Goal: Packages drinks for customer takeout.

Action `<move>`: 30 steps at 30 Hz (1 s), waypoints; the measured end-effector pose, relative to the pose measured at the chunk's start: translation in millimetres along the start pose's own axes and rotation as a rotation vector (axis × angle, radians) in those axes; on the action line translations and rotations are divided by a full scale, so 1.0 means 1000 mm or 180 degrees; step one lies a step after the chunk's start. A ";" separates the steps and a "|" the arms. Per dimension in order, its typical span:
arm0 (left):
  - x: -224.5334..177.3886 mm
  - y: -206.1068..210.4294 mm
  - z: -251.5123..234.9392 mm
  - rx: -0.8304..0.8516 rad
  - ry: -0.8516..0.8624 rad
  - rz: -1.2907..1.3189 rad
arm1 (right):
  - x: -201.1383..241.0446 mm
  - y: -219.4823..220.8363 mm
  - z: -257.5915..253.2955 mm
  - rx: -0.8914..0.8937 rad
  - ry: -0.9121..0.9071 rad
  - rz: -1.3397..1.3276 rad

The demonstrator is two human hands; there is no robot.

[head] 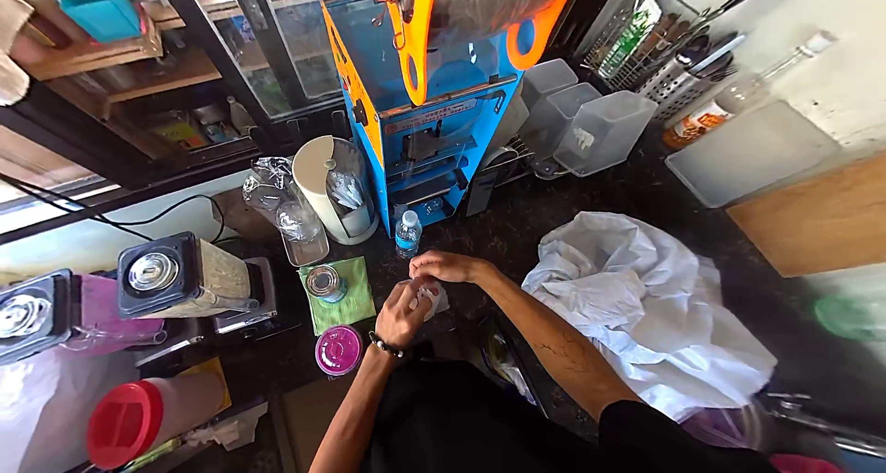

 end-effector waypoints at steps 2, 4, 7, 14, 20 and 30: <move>-0.018 0.002 0.004 0.0002 0.0212 -0.0125 | -0.006 0.008 0.011 0.0235 0.0340 0.0089; -0.032 0.008 0.005 0.0083 0.0161 -0.0131 | -0.013 0.011 0.024 0.0350 0.0513 0.0188; -0.034 0.019 0.003 0.0115 -0.0405 -0.0168 | -0.028 0.007 0.036 0.0245 0.0574 0.0193; 0.015 0.042 0.024 0.0826 -0.2736 0.1509 | 0.019 -0.005 0.115 -0.2329 -0.0446 0.0712; 0.024 0.052 0.030 0.0889 -0.3640 0.2887 | -0.044 0.044 0.135 -0.2656 0.0333 -0.0736; 0.059 0.037 0.051 0.0407 -0.3668 0.2173 | -0.070 0.078 0.119 -0.2244 0.0087 -0.3916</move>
Point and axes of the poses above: each hand's wrist, its own z-axis away from the middle knuckle, its own y-axis out of the palm, x = y × z, the point moved 10 cm from there along -z, towards the middle knuckle, and after that the axes turned 8 degrees about -z, right-handed, at the moved point
